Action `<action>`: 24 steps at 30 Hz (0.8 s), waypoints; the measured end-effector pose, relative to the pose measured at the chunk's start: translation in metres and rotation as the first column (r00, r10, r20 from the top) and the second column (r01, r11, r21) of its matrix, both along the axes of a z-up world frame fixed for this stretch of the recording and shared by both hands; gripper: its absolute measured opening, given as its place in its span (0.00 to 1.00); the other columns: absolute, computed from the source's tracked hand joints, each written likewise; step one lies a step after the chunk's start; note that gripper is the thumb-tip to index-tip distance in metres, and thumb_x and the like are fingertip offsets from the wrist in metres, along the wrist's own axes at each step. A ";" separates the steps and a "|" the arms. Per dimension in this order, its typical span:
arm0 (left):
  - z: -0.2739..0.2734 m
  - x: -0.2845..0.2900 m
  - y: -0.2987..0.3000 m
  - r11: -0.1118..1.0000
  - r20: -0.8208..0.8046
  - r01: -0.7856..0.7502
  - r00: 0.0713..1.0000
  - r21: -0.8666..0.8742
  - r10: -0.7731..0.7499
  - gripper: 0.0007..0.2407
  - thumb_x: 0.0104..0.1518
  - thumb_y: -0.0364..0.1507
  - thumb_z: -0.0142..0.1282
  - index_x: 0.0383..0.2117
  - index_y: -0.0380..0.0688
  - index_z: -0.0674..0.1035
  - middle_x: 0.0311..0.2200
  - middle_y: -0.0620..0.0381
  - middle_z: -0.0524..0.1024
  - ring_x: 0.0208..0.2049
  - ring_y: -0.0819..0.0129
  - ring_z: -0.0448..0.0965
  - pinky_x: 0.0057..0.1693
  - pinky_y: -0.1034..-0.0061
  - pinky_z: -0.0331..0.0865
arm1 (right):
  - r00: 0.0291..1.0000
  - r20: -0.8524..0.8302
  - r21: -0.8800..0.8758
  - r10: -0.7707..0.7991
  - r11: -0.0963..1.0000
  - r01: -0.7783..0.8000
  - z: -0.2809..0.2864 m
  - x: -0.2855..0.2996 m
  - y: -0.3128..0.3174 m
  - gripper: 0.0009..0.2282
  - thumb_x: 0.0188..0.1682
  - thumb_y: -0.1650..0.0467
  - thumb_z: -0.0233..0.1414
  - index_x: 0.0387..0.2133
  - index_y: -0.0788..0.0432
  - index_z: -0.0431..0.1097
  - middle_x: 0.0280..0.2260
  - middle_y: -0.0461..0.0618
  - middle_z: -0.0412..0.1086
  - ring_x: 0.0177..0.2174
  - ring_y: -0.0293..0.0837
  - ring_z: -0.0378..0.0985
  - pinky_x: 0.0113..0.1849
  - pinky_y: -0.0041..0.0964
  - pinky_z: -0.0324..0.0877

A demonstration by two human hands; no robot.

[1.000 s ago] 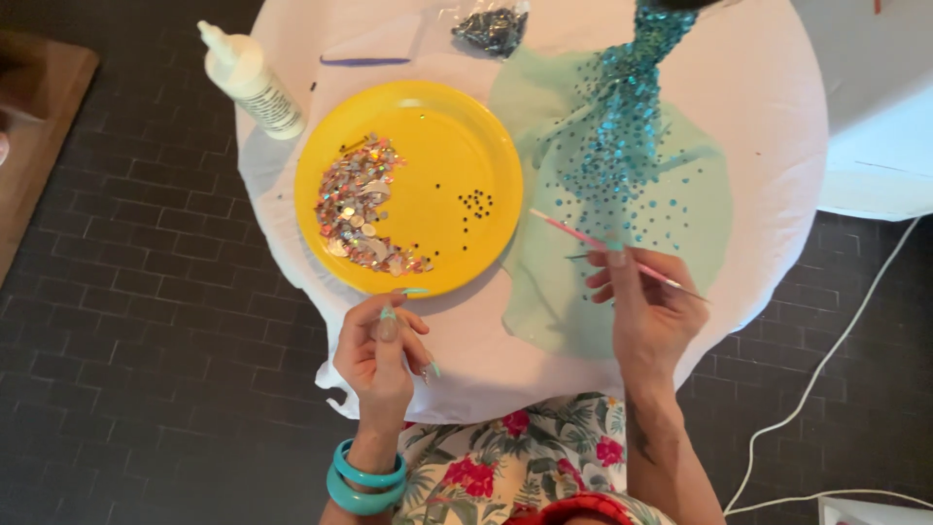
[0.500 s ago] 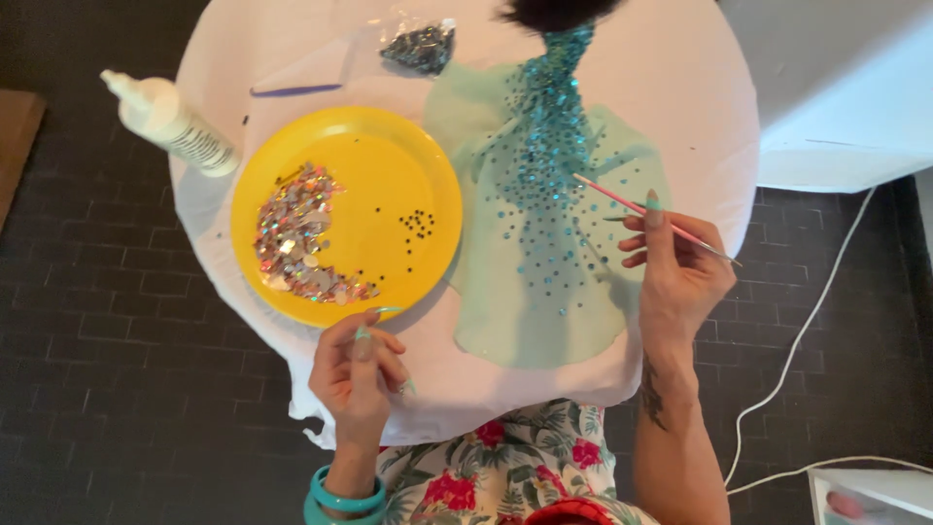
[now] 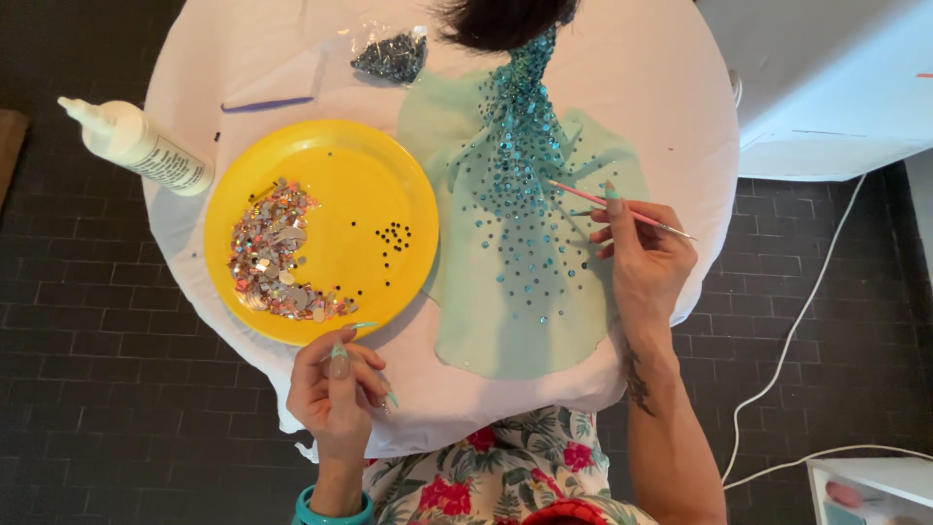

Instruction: Applying decorative rhinestones to a garment using a precision picker tool.

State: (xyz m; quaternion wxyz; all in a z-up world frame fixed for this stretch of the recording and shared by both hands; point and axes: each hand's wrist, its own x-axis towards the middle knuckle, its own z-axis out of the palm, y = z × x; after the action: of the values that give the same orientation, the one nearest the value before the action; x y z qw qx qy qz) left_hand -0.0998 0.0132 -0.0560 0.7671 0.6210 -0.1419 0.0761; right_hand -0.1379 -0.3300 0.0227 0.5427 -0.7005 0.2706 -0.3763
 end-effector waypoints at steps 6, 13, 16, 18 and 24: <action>0.005 -0.001 0.000 1.000 -0.017 0.004 1.000 0.009 -0.003 0.14 0.80 0.34 0.50 0.57 0.33 0.78 0.13 0.53 0.74 0.19 0.66 0.76 0.43 0.69 0.83 | 1.000 -0.002 -0.024 0.017 1.000 -0.017 -0.001 0.000 0.000 0.09 0.67 0.68 0.61 0.43 0.65 0.77 0.36 0.58 0.84 0.29 0.42 0.86 0.29 0.31 0.81; 0.004 0.000 0.001 1.000 -0.014 0.014 1.000 0.001 -0.014 0.15 0.80 0.35 0.50 0.57 0.33 0.78 0.13 0.54 0.74 0.19 0.67 0.76 0.43 0.68 0.83 | 1.000 -0.006 -0.020 0.015 1.000 -0.015 0.003 0.000 0.002 0.08 0.67 0.69 0.60 0.43 0.64 0.77 0.35 0.58 0.84 0.28 0.42 0.86 0.28 0.30 0.80; 0.004 0.000 0.003 0.999 -0.026 0.018 1.000 0.028 -0.017 0.16 0.80 0.37 0.50 0.59 0.34 0.78 0.14 0.54 0.75 0.21 0.65 0.77 0.42 0.68 0.83 | 1.000 -0.028 -0.005 0.003 1.000 -0.003 0.003 0.001 0.002 0.08 0.66 0.69 0.61 0.42 0.64 0.78 0.35 0.57 0.84 0.28 0.41 0.86 0.28 0.29 0.80; 0.003 0.000 0.003 0.999 -0.022 0.024 0.999 0.027 -0.024 0.16 0.80 0.37 0.50 0.59 0.34 0.78 0.13 0.53 0.75 0.21 0.64 0.77 0.42 0.70 0.82 | 1.000 -0.012 -0.032 0.026 0.999 -0.027 -0.002 0.000 0.000 0.08 0.67 0.69 0.60 0.43 0.65 0.77 0.36 0.58 0.84 0.29 0.42 0.86 0.29 0.30 0.81; 0.006 0.000 0.001 0.999 0.009 0.033 0.999 0.000 -0.033 0.15 0.80 0.36 0.49 0.59 0.34 0.78 0.13 0.54 0.74 0.18 0.68 0.73 0.42 0.69 0.83 | 1.000 0.011 -0.041 0.005 0.999 -0.005 0.002 -0.003 0.005 0.08 0.68 0.69 0.60 0.46 0.65 0.77 0.37 0.58 0.84 0.29 0.43 0.87 0.29 0.30 0.81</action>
State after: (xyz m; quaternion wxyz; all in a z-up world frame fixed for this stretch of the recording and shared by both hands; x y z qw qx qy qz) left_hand -0.0994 0.0147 -0.0504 0.7676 0.6182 -0.1558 0.0662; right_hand -0.1412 -0.3249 0.0252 0.5308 -0.7098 0.2581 -0.3843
